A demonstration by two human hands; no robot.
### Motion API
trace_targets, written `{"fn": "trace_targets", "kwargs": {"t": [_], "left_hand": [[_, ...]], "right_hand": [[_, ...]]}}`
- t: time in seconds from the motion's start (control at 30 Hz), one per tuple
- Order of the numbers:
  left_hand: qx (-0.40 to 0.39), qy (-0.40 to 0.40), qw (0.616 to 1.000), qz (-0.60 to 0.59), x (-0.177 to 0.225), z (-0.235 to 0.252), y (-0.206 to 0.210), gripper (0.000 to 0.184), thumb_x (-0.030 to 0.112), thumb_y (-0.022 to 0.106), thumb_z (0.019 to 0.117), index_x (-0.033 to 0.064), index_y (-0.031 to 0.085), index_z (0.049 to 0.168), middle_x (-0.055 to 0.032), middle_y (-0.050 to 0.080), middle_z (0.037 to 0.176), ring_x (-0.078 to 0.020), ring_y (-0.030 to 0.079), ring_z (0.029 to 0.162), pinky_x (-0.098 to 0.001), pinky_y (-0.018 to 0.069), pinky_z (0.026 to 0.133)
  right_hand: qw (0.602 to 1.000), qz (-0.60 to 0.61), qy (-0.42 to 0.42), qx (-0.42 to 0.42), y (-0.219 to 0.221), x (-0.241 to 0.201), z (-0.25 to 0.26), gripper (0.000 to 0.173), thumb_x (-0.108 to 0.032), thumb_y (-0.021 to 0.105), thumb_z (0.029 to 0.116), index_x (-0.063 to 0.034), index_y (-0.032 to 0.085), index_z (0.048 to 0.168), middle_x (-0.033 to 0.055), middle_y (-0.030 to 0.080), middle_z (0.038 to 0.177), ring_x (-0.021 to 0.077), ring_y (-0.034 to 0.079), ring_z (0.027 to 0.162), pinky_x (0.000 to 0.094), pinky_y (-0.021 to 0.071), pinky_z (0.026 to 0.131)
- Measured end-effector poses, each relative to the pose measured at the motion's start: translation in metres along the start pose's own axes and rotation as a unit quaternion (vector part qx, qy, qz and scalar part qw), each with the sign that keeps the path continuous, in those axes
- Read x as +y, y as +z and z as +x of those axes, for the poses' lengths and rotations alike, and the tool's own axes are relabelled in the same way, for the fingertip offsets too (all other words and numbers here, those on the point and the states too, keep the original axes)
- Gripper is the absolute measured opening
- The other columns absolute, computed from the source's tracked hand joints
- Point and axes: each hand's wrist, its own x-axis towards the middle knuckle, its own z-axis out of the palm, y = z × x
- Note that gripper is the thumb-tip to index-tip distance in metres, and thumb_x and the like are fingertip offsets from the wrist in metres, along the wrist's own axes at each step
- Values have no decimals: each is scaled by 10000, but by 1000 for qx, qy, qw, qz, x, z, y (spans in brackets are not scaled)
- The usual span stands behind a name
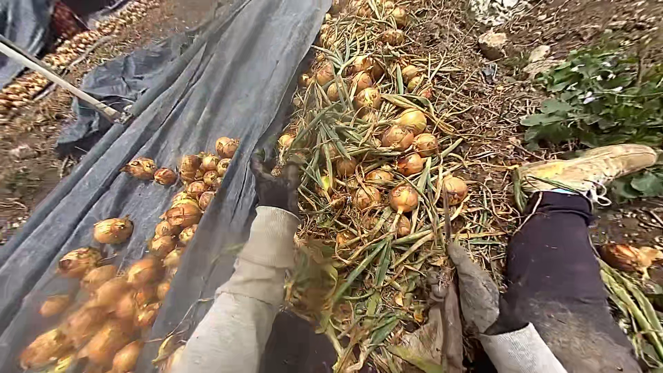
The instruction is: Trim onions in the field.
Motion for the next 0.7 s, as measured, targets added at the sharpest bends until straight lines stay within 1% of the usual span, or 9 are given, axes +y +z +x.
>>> {"fn": "trace_targets", "kwargs": {"t": [0.03, 0.1, 0.17, 0.23, 0.33, 0.4, 0.5, 0.6, 0.7], "left_hand": [[-80, 7, 992, 99, -6, -11, 34, 627, 120, 702, 947, 22, 393, 1483, -194, 575, 1323, -246, 646, 1084, -420, 574, 897], [-252, -10, 916, 311, -21, -21, 102, 509, 274, 727, 958, 43, 570, 1384, -174, 651, 1304, -277, 652, 1165, -482, 509, 1027], [-356, -34, 812, 461, -44, -23, 168, 655, 472, 708, 944, 123, 525, 1467, -200, 626, 1365, -369, 605, 1264, -591, 462, 1069], [-390, -75, 732, 554, -64, -32, 217, 831, 589, 734, 873, 146, 457, 1519, -235, 604, 1382, -412, 587, 1280, -633, 464, 1048], [-382, -95, 656, 644, -78, -42, 254, 799, 588, 794, 783, 38, 609, 1332, -244, 645, 1279, -398, 629, 1200, -637, 507, 970], [-365, -89, 677, 633, -77, -33, 254, 736, 565, 780, 818, 72, 626, 1342, -226, 645, 1305, -386, 616, 1229, -623, 489, 1010], [-279, -98, 815, 498, -48, -17, 227, 696, 455, 732, 936, 69, 511, 1471, -227, 571, 1430, -374, 538, 1344, -560, 415, 1128], [-148, -72, 953, 253, 1, -18, 189, 701, 303, 806, 898, 48, 471, 1459, -220, 619, 1330, -330, 615, 1211, -513, 508, 1027], [-100, -18, 992, 77, 45, -44, 145, 714, 218, 789, 906, 48, 405, 1483, -183, 627, 1270, -231, 652, 1088, -418, 569, 921]], "right_hand": [[999, 14, 1, 29, -10, -2, 10, 469, -484, 386, 1084, -78, 589, 966, 68, 544, 594, 181, 531, 440, 354, 498, 410], [998, 22, 0, 66, -29, -5, 23, 424, -469, 464, 1063, -94, 601, 923, 41, 535, 584, 157, 519, 438, 340, 485, 406], [997, 50, -1, 64, -45, -6, 29, 407, -477, 470, 1057, -110, 610, 949, 36, 547, 595, 146, 528, 441, 327, 489, 402], [994, 95, 21, 43, -53, -13, 27, 386, -480, 438, 1065, -135, 611, 1062, 60, 594, 653, 167, 580, 481, 348, 522, 433], [987, 148, 64, 11, -59, -29, 16, 320, -377, 425, 1078, -114, 584, 1169, 117, 672, 774, 250, 688, 613, 427, 606, 560], [984, 165, 71, 7, -58, -32, 7, 216, -182, 435, 1058, -19, 570, 1101, 169, 694, 806, 304, 727, 686, 458, 631, 620], [988, 116, 99, -16, -47, -33, -18, 139, 30, 470, 983, 39, 534, 1106, 176, 692, 820, 310, 740, 718, 451, 642, 634], [973, 29, 169, -155, -26, -23, -60, 115, 41, 533, 940, -21, 550, 1036, 90, 681, 776, 237, 727, 691, 401, 641, 636], [945, -10, 181, -272, -1, 7, -92, 75, 4, 572, 924, -62, 604, 940, 30, 675, 717, 178, 691, 637, 365, 613, 610]]}}
